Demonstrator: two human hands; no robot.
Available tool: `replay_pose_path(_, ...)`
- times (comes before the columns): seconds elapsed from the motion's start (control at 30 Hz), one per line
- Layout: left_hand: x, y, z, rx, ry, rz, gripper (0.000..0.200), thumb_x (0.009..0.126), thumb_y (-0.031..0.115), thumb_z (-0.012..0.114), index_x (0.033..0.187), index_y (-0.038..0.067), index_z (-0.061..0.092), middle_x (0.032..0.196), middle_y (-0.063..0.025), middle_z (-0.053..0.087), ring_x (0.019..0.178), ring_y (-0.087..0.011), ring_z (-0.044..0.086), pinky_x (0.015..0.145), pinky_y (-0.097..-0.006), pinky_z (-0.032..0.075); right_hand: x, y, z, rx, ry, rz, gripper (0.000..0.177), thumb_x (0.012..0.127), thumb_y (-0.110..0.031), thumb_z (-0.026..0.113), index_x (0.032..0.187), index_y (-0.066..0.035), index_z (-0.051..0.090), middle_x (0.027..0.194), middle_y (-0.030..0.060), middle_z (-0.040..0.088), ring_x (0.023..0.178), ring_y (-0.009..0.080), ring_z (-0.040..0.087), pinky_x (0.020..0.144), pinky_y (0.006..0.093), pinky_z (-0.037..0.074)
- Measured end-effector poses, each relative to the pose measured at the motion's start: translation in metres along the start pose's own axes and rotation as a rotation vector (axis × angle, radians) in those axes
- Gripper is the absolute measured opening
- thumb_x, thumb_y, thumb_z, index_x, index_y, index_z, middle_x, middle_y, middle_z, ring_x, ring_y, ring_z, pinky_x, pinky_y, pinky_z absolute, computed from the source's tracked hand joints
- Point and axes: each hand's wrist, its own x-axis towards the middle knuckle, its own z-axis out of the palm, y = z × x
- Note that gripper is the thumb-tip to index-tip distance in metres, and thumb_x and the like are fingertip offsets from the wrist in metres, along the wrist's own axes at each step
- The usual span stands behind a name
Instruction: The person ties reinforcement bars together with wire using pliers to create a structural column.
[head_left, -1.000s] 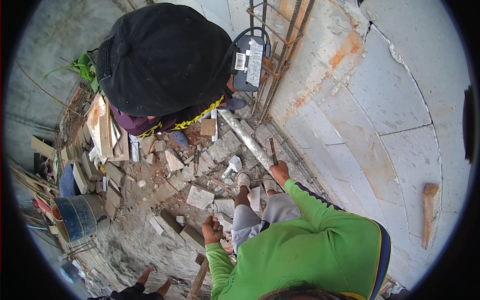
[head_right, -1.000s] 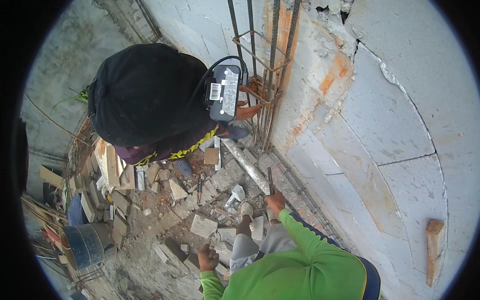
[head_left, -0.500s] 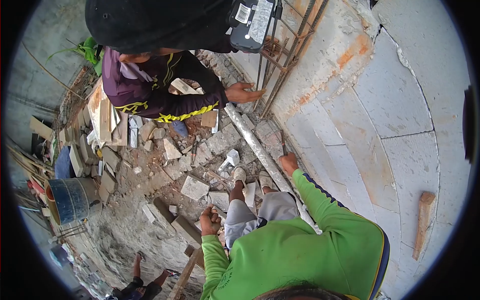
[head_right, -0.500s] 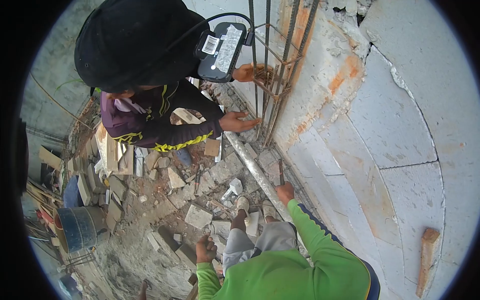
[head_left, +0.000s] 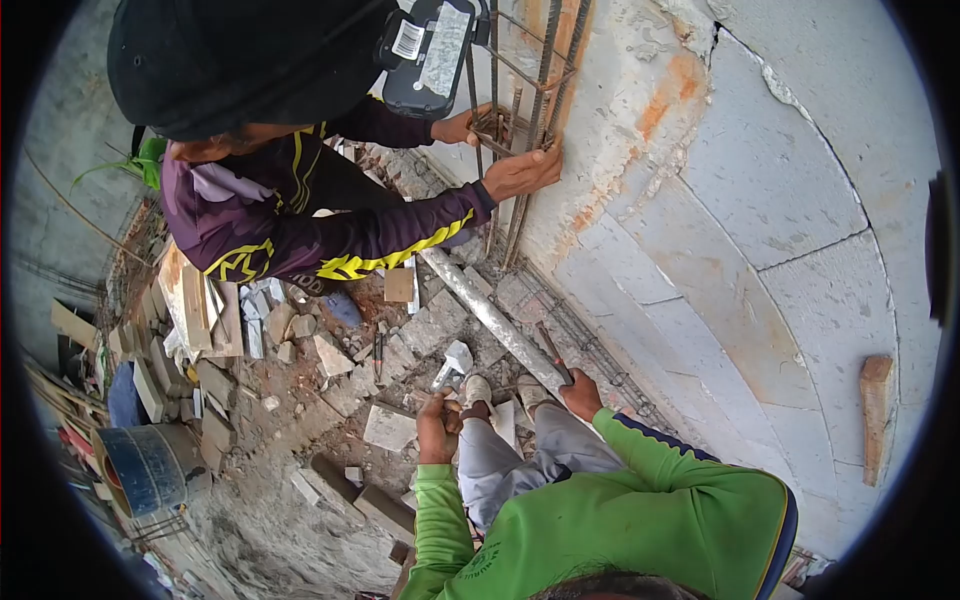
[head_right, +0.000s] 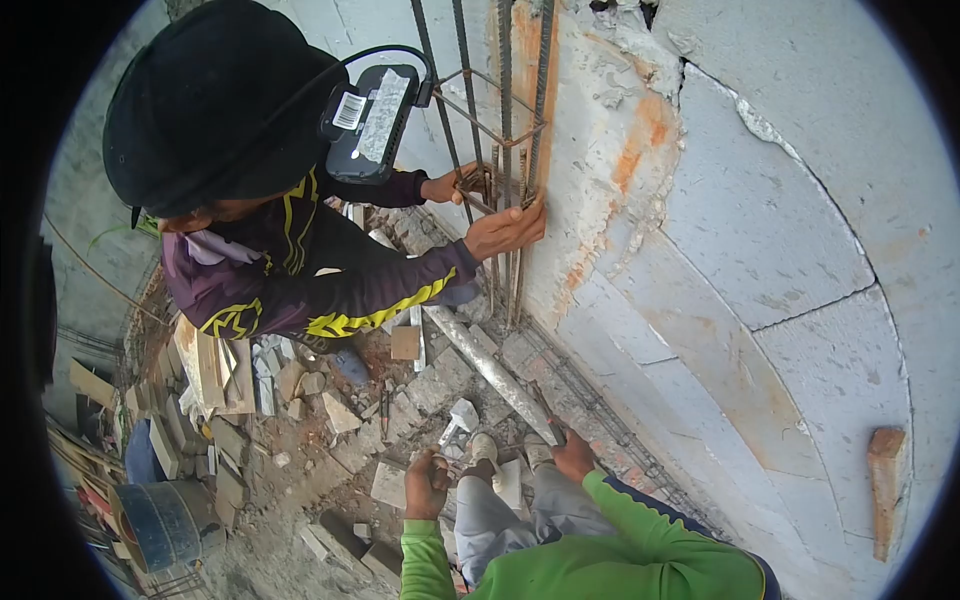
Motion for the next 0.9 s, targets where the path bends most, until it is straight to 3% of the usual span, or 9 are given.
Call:
replay_pose_path(0.17, 0.029, -0.025, 0.049, 0.164, -0.127, -0.139, 0.026, 0.104, 0.023, 0.046, 0.113, 0.001, 0.059, 0.072, -0.0069, 0.064, 0.043, -0.0096, 0.04, 0.042, -0.0245, 0.033, 0.019, 0.012, -0.026, 0.034, 0.045, -0.004, 0.028, 0.078, -0.017, 0.064, 0.1, 0.001, 0.06, 0.087, 0.0233, 0.065, 0.086, 0.0385, 0.065, 0.077, 0.0455, 0.048)
replay_pose_path(0.3, 0.08, -0.064, 0.059, 0.289, -0.203, -0.236, 0.029, 0.104, 0.024, 0.046, 0.114, 0.0, 0.058, 0.072, -0.0066, 0.065, 0.043, -0.0081, 0.039, 0.042, -0.0232, 0.032, 0.059, 0.054, -0.031, -0.019, 0.095, 0.04, 0.036, 0.078, -0.019, 0.064, 0.108, 0.001, 0.06, 0.092, 0.0282, 0.067, 0.091, 0.046, 0.064, 0.078, 0.0503, 0.049)
replay_pose_path(0.37, 0.11, -0.084, 0.06, 0.303, -0.238, -0.28, 0.03, 0.105, 0.024, 0.046, 0.115, -0.001, 0.058, 0.072, -0.0065, 0.065, 0.043, -0.0077, 0.039, 0.042, -0.0228, 0.032, 0.079, 0.066, -0.023, -0.024, 0.179, -0.002, 0.033, 0.078, -0.019, 0.066, 0.104, 0.002, 0.061, 0.088, 0.0271, 0.067, 0.082, 0.0423, 0.066, 0.075, 0.0473, 0.05)
replay_pose_path(0.47, 0.159, -0.104, 0.057, 0.387, -0.368, -0.303, 0.029, 0.106, 0.022, 0.043, 0.116, -0.001, 0.058, 0.074, -0.0067, 0.067, 0.043, -0.0072, 0.039, 0.042, -0.023, 0.031, 0.131, 0.115, 0.004, -0.193, 0.101, 0.126, 0.045, 0.077, -0.025, 0.066, 0.115, -0.001, 0.06, 0.089, 0.0286, 0.068, 0.091, 0.0438, 0.067, 0.081, 0.0493, 0.052)
replay_pose_path(0.57, 0.215, -0.124, 0.043, 0.46, -0.432, -0.287, 0.029, 0.105, 0.021, 0.044, 0.117, -0.001, 0.059, 0.075, -0.0067, 0.068, 0.044, -0.0065, 0.04, 0.042, -0.023, 0.03, 0.163, 0.108, 0.023, -0.134, -0.003, 0.239, 0.043, 0.076, -0.026, 0.066, 0.112, -0.002, 0.063, 0.091, 0.0272, 0.069, 0.091, 0.0418, 0.067, 0.081, 0.0489, 0.053)
replay_pose_path(0.73, 0.292, -0.137, 0.01, 0.49, -0.538, -0.225, 0.03, 0.104, 0.022, 0.046, 0.118, -0.002, 0.059, 0.074, -0.0065, 0.067, 0.044, -0.0053, 0.038, 0.042, -0.0222, 0.029, 0.274, 0.213, 0.123, -0.328, 0.124, -0.011, 0.043, 0.075, -0.03, 0.067, 0.112, -0.007, 0.066, 0.1, 0.0238, 0.069, 0.097, 0.0403, 0.067, 0.086, 0.0486, 0.052)
replay_pose_path(0.9, 0.318, -0.137, -0.03, 0.297, -0.603, -0.098, 0.031, 0.106, 0.023, 0.045, 0.116, -0.002, 0.061, 0.075, -0.0055, 0.066, 0.042, -0.0051, 0.036, 0.042, -0.0219, 0.027, 0.352, 0.256, 0.193, -0.425, 0.166, -0.149, 0.044, 0.079, -0.037, 0.067, 0.111, -0.006, 0.066, 0.096, 0.0258, 0.069, 0.091, 0.0429, 0.067, 0.081, 0.0514, 0.053)
